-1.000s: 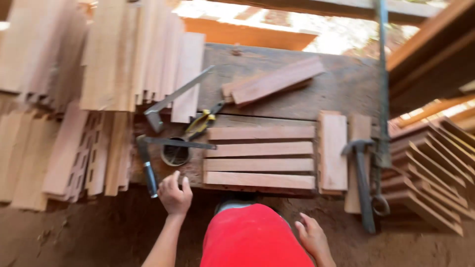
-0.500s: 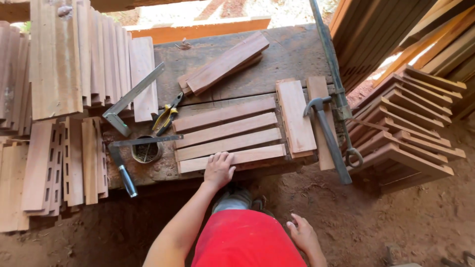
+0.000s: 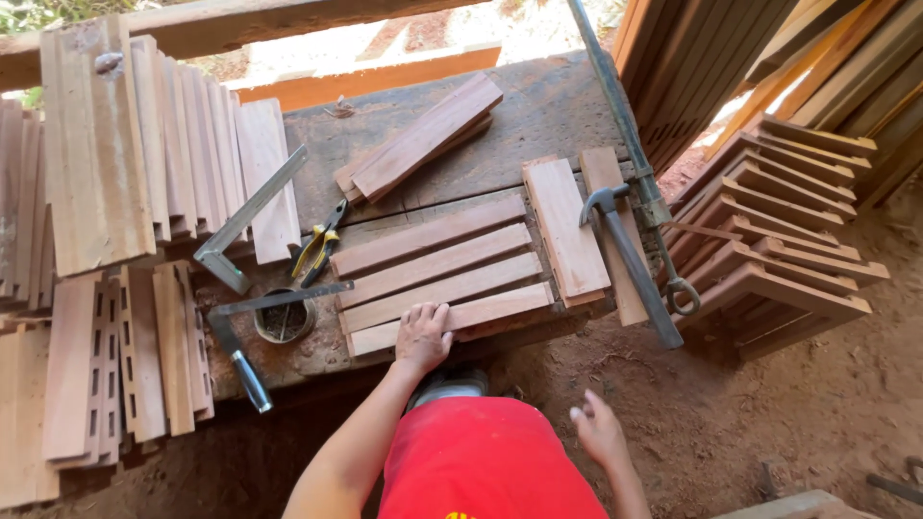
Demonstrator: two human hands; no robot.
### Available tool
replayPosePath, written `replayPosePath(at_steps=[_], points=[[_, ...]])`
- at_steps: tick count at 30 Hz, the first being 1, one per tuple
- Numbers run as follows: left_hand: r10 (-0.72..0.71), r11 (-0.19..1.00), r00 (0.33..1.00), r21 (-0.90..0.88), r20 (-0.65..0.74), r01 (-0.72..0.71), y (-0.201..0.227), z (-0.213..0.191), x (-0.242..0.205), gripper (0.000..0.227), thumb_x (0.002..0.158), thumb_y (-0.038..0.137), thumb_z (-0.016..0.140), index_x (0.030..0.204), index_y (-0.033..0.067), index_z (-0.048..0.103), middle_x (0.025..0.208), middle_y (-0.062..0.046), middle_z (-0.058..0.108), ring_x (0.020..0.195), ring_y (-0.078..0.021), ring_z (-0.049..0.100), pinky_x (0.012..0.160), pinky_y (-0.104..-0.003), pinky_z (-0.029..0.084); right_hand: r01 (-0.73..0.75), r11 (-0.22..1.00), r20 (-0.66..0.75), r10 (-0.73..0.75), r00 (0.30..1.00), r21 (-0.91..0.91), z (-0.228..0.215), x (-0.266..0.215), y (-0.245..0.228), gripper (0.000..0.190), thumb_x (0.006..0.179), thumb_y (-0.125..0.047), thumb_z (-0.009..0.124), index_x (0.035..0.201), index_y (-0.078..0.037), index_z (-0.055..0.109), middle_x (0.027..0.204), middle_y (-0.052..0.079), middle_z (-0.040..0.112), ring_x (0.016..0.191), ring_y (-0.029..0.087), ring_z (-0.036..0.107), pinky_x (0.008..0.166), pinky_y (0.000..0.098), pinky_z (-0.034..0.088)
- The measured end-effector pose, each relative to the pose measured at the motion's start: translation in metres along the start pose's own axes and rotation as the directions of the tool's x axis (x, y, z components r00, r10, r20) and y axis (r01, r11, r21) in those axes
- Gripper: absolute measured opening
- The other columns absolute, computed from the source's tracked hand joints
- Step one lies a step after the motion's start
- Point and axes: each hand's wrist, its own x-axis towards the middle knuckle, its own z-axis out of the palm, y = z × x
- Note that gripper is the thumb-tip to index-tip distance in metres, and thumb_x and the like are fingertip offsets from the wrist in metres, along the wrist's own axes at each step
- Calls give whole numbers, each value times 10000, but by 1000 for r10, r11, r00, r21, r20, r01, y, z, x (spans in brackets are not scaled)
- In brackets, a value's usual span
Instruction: The person trims thin wooden strips at a workbench, holding each strip steady with one hand while cutting or paring its edge with a knife-like blade in the other hand. They occasionally pick up a hammer and a small cylindrical object, reposition the strips, and continue trimming the edges one strip at a time.
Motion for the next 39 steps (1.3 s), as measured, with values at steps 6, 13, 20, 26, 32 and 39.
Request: replayPosePath(at_steps=[6,13,20,26,32,39], points=[[46,998,965,-53,257,-33,-29,-5,-1,617,821,424,740,1372,223,550,1256,-53,567,1248,-287,517,1051,-443,394,204,950,-413,-93,906,234,-6,111,-65,698,892,-325,741,1506,-72,526,1328,224,668,1182,334,672,984,445,553],[102,989,960,-131,261,-69,-82,-18,-14,512,823,401,755,1284,228,617,1213,-46,593,1221,-263,543,1029,-414,408,339,940,-684,-278,675,-48,-18,144,-122,814,795,-296,842,1501,-33,534,1387,237,528,1223,386,608,1056,465,502],[66,986,971,-163,231,-28,-111,-29,-15,452,821,388,744,1236,241,640,1164,-37,609,1185,-253,569,1010,-409,423,244,958,-615,-283,736,-149,-2,154,-120,900,788,-341,827,1556,-57,455,1525,222,402,1377,441,490,1144,528,440],[36,977,978,-214,205,9,-89,-23,3,398,888,400,681,1249,235,651,1157,-37,625,1194,-248,579,1017,-414,433,224,948,-570,-315,759,-226,-12,149,-117,874,793,-385,806,1548,-99,471,1488,205,439,1291,477,560,1064,558,500],[-78,989,989,-112,128,93,-54,2,25,393,897,462,659,1228,250,657,1195,-19,623,1220,-232,567,1017,-418,435,323,887,-616,-462,638,-331,-51,165,-89,630,860,-350,769,1416,-86,636,1232,192,643,1173,408,652,985,509,533],[51,995,985,-92,167,-36,-30,12,11,460,839,517,704,1216,257,663,1100,-21,633,1121,-245,600,991,-433,439,573,728,-583,-667,464,-377,-77,151,-89,509,843,-215,805,1312,-54,694,1106,132,659,954,330,704,842,413,580]])
